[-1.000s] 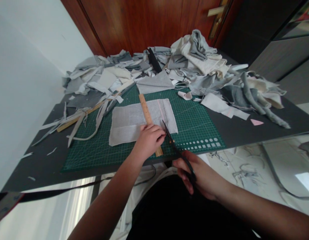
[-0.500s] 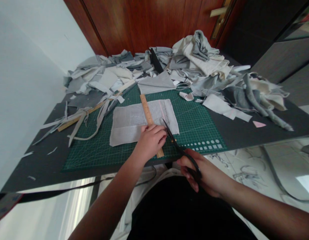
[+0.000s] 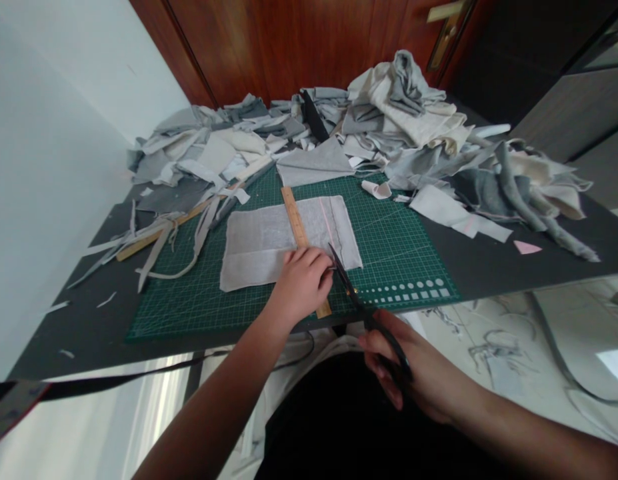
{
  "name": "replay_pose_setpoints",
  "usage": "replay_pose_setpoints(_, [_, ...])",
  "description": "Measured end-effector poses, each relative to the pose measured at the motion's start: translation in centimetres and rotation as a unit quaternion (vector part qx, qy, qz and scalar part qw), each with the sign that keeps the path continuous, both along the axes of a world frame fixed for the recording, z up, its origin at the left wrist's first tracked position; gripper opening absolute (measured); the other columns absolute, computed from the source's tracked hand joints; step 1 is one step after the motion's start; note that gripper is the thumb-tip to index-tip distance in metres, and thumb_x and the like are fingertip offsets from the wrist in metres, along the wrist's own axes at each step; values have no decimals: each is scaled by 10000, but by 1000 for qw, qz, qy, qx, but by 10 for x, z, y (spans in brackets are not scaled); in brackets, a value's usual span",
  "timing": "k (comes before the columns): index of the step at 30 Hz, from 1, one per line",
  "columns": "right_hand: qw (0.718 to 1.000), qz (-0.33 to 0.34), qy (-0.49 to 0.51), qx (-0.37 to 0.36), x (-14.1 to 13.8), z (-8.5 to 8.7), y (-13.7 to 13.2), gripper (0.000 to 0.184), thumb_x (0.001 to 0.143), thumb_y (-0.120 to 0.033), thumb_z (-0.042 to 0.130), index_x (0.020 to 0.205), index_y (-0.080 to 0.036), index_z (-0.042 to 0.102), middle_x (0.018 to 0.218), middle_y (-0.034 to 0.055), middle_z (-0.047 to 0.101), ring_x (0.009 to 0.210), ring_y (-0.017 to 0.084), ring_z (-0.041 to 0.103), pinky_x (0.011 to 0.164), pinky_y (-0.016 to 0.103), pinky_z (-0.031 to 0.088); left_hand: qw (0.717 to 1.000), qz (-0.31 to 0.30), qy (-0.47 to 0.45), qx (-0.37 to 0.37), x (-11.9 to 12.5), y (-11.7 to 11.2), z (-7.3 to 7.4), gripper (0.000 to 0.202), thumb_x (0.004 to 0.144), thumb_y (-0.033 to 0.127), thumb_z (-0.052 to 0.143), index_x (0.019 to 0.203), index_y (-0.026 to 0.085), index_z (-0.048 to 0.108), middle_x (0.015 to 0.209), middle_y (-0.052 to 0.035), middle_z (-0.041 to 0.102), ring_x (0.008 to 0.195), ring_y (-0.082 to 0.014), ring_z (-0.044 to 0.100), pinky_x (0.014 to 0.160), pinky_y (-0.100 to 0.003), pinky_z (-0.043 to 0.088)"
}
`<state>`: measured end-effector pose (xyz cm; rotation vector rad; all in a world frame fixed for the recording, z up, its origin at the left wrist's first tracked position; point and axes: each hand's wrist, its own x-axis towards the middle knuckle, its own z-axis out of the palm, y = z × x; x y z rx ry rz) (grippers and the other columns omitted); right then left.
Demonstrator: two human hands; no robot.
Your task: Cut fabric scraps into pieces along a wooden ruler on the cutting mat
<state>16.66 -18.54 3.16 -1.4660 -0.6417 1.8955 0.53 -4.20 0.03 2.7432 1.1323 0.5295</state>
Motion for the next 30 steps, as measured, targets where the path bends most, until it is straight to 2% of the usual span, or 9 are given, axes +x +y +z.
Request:
replay_pose_setpoints(3, [1000,-4,0,-4,1,-2,4,435,713,-505,663,895,-245,366,542,-114,509,337,59,384,298,169,314,1000,-8,-4,16,-1,1,-1,94,961,167,566,925,198,647,1001,-43,717,1019,-244,633,875,-414,407])
replay_pose_setpoints(6, [1000,1,-5,-7,3,1,9,451,698,-515,676,892,-244,372,550,-110,523,347,62,398,298,169,315,999,-12,-9,35,-3,2,-4,114,984,170,547,947,193,652,948,-36,709,971,-229,643,868,-399,418])
replay_pose_setpoints(11, [1000,2,-4,-2,2,6,18,445,695,-519,674,870,-243,371,549,-109,531,343,60,405,301,172,317,997,-28,14,66,-4,2,-6,100,985,189,566,990,203,664,998,-39,702,984,-235,637,879,-408,412])
replay_pose_setpoints(20, [1000,-8,-8,7,-4,-1,21,427,724,-498,664,877,-254,349,512,-128,509,316,59,386,288,165,306,998,-22,7,60,-3,2,-4,85,976,201,584,929,203,655,978,-23,726,974,-230,643,867,-411,397])
replay_pose_setpoints(30, [1000,-11,-2,2,0,5,29,416,685,-498,667,830,-246,370,527,-97,540,316,66,400,283,179,297,999,-34,-21,24,-5,2,-3,83,972,168,585,978,210,657,1019,-9,750,991,-228,643,898,-425,381])
